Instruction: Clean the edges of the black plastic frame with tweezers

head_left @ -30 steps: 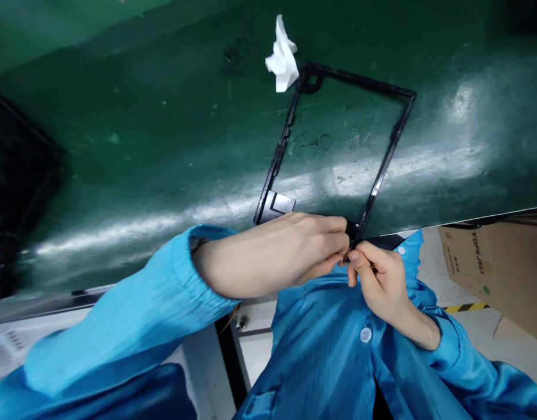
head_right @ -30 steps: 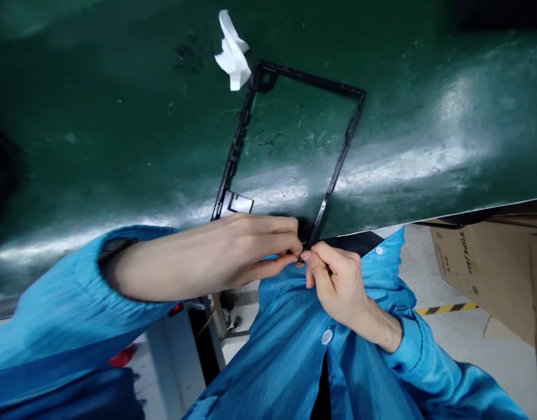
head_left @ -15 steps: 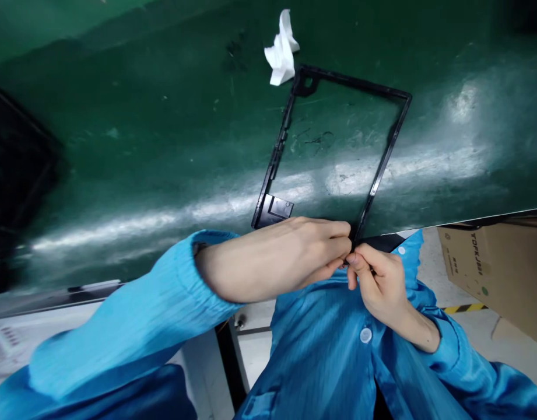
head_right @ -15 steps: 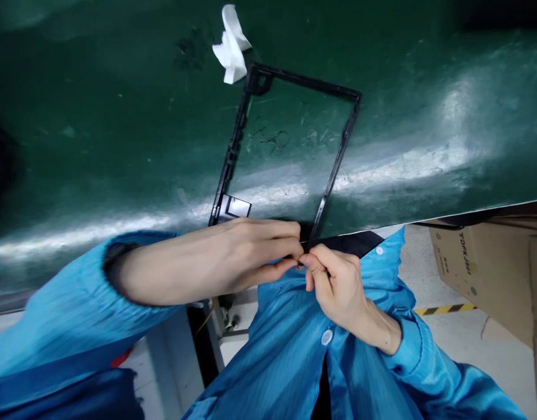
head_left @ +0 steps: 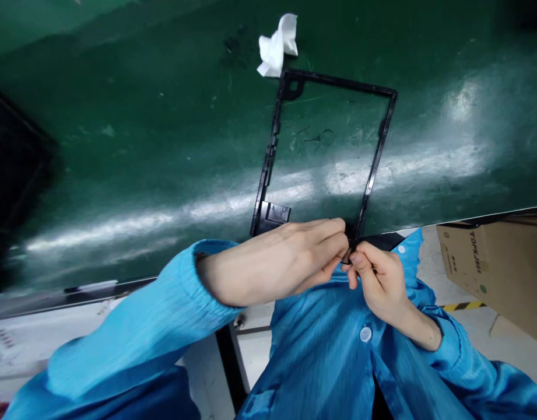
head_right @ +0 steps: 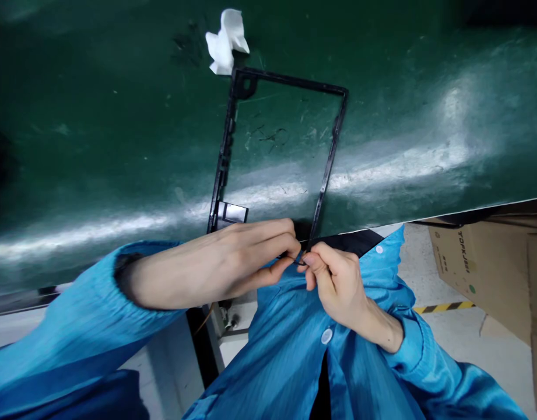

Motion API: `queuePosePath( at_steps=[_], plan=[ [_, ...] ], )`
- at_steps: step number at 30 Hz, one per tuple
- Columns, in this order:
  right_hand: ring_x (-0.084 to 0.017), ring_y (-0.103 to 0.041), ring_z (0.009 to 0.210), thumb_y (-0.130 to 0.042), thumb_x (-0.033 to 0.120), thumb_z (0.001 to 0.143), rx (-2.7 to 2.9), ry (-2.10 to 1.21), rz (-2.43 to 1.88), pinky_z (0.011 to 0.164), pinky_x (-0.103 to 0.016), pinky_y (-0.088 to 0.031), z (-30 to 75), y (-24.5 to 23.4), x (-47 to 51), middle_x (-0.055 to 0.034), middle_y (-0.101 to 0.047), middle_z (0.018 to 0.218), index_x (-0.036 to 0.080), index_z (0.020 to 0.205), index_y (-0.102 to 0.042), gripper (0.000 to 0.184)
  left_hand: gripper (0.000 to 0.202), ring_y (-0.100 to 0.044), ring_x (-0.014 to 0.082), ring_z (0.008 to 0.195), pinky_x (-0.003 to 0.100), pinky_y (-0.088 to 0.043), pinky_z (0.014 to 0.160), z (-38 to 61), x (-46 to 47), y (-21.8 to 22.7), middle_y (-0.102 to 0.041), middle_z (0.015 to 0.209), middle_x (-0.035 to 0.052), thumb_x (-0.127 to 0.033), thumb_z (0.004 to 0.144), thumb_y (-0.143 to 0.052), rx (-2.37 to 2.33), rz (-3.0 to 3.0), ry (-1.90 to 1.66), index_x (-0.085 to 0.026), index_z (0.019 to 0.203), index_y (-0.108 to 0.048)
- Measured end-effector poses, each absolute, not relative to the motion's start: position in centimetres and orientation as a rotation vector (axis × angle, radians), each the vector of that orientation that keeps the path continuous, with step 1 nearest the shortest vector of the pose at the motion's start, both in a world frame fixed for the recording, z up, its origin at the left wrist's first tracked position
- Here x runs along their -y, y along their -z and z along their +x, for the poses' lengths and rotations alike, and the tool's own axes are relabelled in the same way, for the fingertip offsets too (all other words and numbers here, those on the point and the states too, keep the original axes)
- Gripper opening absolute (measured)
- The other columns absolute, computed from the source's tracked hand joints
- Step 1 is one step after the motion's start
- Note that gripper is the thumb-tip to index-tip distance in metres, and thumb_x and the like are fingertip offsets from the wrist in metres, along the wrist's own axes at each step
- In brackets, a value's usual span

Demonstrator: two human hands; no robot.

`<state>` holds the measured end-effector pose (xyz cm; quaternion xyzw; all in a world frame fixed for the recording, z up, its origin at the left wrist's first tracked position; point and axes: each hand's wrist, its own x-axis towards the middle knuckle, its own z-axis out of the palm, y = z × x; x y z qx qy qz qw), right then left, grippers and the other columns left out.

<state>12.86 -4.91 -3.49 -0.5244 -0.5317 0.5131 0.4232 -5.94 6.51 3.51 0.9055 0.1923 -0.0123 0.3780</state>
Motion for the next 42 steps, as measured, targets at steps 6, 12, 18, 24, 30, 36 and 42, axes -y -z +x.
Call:
queuePosePath(
  at_steps=[6, 12, 18, 24, 30, 36, 42],
  plan=[
    [-0.011, -0.068, 0.061, -0.046, 0.030, 0.113, 1.306, -1.335, -1.305, 0.062, -0.021, -0.049, 12.9, 3.5, 4.8, 0.0054, -0.064, 0.057, 0.024, 0.073, -0.052, 0.041, 0.017, -0.056, 0.0133, 0.078, 0.026, -0.046, 0.071, -6.1, -6.9, -3.9, -0.059, 0.097, 0.0035, -0.016, 0.107, -0.045, -0.546, 2.128, -0.009, -0.015, 0.103, -0.062],
    [-0.010, -0.062, 0.051, -0.046, 0.032, 0.113, 1.275, -1.364, -1.308, 0.058, -0.021, -0.048, 13.1, 3.6, 4.7, 0.0063, -0.064, 0.057, 0.023, 0.079, -0.057, 0.037, 0.012, -0.061, 0.0131, 0.086, 0.025, -0.049, 0.076, -6.4, -7.4, -3.7, -0.063, 0.101, 0.0050, -0.009, 0.104, -0.050, -0.571, 2.025, -0.091, -0.014, 0.104, -0.061],
    [-0.009, -0.062, 0.051, -0.046, 0.032, 0.113, 1.268, -1.384, -1.295, 0.056, -0.020, -0.048, 13.2, 3.5, 4.6, 0.0066, -0.064, 0.057, 0.023, 0.080, -0.058, 0.036, 0.015, -0.066, 0.0135, 0.086, 0.025, -0.052, 0.079, -6.4, -6.7, -3.4, -0.062, 0.104, 0.0056, -0.018, 0.107, -0.055, -0.588, 2.163, -0.103, -0.013, 0.109, -0.069],
    [-0.009, -0.058, 0.050, -0.046, 0.029, 0.112, 1.315, -1.344, -1.321, 0.057, -0.022, -0.049, 13.3, 3.2, 4.3, 0.0060, -0.064, 0.056, 0.023, 0.071, -0.054, 0.042, 0.020, -0.066, 0.0155, 0.085, 0.027, -0.054, 0.077, -6.2, -5.8, -3.6, -0.064, 0.103, 0.0060, -0.023, 0.110, -0.051, -0.604, 2.235, -0.068, -0.013, 0.108, -0.069],
    [-0.010, -0.058, 0.050, -0.046, 0.029, 0.112, 1.370, -1.300, -1.323, 0.057, -0.022, -0.049, 13.5, 2.8, 4.2, 0.0047, -0.064, 0.057, 0.024, 0.070, -0.052, 0.043, 0.018, -0.063, 0.0185, 0.085, 0.031, -0.054, 0.074, -5.6, -4.4, -2.6, -0.065, 0.096, 0.0078, -0.011, 0.104, -0.053, -0.644, 2.287, -0.291, -0.013, 0.096, -0.068],
    [-0.008, -0.059, 0.051, -0.048, 0.025, 0.111, 1.361, -1.248, -1.358, 0.055, -0.020, -0.047, 13.6, 2.4, 3.8, 0.0060, -0.061, 0.056, 0.023, 0.071, -0.052, 0.040, 0.013, -0.060, 0.0175, 0.082, 0.031, -0.055, 0.072, -4.2, -2.1, -1.6, -0.064, 0.091, 0.0065, -0.009, 0.098, -0.055, -0.921, 2.198, -0.592, -0.016, 0.092, -0.064],
    [-0.009, -0.054, 0.044, -0.048, 0.029, 0.111, 1.336, -1.237, -1.419, 0.051, -0.022, -0.046, 13.7, 2.2, 3.9, 0.0058, -0.062, 0.053, 0.023, 0.072, -0.055, 0.040, 0.010, -0.059, 0.0164, 0.079, 0.032, -0.052, 0.069, -3.5, -1.5, -1.3, -0.062, 0.088, 0.0053, -0.012, 0.097, -0.057, -1.033, 2.081, -0.664, -0.016, 0.090, -0.063]
  ],
)
